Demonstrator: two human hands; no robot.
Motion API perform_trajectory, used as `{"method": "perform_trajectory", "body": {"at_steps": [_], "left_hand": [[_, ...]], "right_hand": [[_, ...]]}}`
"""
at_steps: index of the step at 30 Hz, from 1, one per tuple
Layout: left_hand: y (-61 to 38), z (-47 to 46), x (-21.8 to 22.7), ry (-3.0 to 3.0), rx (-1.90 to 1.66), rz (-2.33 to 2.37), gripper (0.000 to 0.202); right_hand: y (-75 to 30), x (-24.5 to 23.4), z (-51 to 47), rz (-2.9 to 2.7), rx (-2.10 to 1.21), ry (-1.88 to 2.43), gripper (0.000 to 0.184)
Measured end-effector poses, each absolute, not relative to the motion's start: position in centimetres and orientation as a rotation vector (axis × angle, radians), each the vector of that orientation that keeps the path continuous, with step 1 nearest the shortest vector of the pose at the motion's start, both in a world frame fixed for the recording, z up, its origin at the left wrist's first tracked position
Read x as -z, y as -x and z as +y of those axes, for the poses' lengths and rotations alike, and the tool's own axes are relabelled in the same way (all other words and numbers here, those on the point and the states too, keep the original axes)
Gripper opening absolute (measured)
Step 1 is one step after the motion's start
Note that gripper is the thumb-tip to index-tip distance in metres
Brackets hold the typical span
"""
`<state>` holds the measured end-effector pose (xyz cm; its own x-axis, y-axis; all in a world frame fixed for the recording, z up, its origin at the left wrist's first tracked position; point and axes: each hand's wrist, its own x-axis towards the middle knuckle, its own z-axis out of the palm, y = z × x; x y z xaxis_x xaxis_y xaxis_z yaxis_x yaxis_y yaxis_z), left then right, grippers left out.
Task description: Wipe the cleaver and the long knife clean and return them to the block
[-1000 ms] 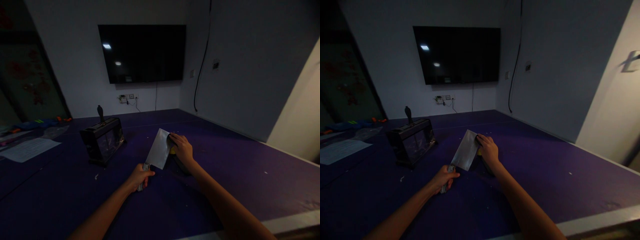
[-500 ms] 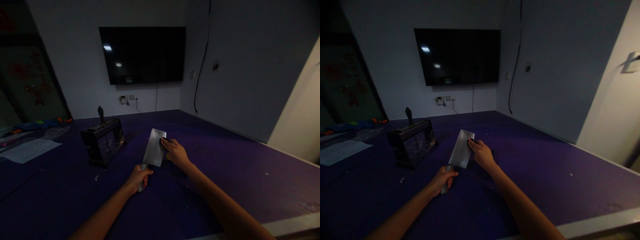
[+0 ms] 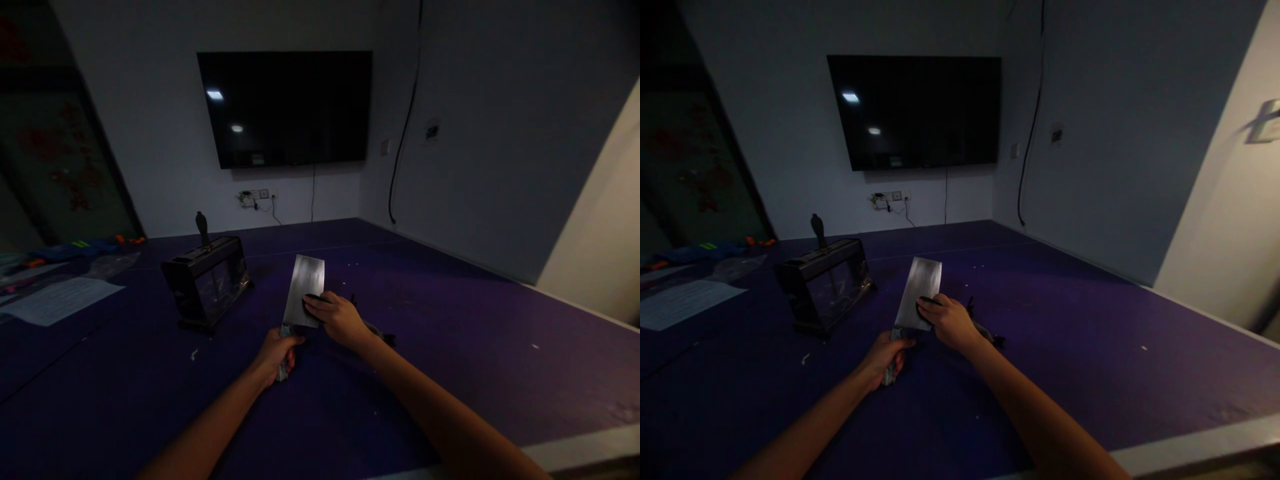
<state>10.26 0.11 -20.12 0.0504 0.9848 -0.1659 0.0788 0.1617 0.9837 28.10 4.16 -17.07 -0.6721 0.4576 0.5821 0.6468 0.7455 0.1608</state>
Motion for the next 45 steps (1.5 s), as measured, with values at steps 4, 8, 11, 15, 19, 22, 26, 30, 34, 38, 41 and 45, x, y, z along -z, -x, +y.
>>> {"method": "perform_trajectory", "body": {"at_steps": [4, 8, 11, 15, 19, 22, 26, 30, 34, 38, 41, 45], "left_hand": [[-10.2, 0.1, 20.2, -1.162, -0.988, 1.313, 0.029], [-10.2, 0.2, 20.2, -1.198, -0.977, 1.28, 0.029], [-10.1, 0.1, 20.1, -1.229, -0.94, 1.261, 0.028], [-10.1, 0.0, 19.9, -1.247, -0.874, 1.273, 0.025], [-10.0, -0.1, 19.8, -1.29, -0.814, 1.272, 0.02], [-10.0, 0.0, 19.8, -1.338, -0.788, 1.242, 0.021], [-10.0, 0.1, 19.8, -1.371, -0.75, 1.235, 0.018], [-10.1, -0.1, 19.5, -1.374, -0.734, 1.243, 0.016], [-10.1, -0.3, 19.4, -1.369, -0.732, 1.243, 0.017], [-10.0, -0.2, 19.6, -1.346, -0.756, 1.264, 0.02], [-10.0, -0.1, 19.8, -1.302, -0.789, 1.278, 0.02], [-10.0, 0.0, 20.0, -1.248, -0.826, 1.271, 0.018]], "right_hand": [[-27.7, 16.9, 3.6, -2.448, 0.484, 0.83, 0.049], [-28.0, 16.6, 3.7, -2.429, 0.475, 0.875, 0.052], [-28.5, 16.6, 4.2, -2.392, 0.5, 0.923, 0.055], [-29.3, 17.0, 5.3, -2.303, 0.539, 0.985, 0.056], [-30.1, 17.1, 6.1, -2.191, 0.556, 1.087, 0.052], [-30.8, 16.9, 6.5, -2.104, 0.573, 1.139, 0.051], [-31.8, 16.5, 6.8, -2.003, 0.572, 1.169, 0.055], [-32.4, 16.4, 7.0, -1.929, 0.574, 1.209, 0.056], [-32.3, 16.6, 7.1, -1.931, 0.594, 1.218, 0.055], [-31.6, 17.0, 7.0, -2.011, 0.618, 1.167, 0.056], [-30.8, 17.3, 6.7, -2.088, 0.611, 1.139, 0.056], [-29.9, 17.5, 6.1, -2.168, 0.593, 1.08, 0.054]]}}
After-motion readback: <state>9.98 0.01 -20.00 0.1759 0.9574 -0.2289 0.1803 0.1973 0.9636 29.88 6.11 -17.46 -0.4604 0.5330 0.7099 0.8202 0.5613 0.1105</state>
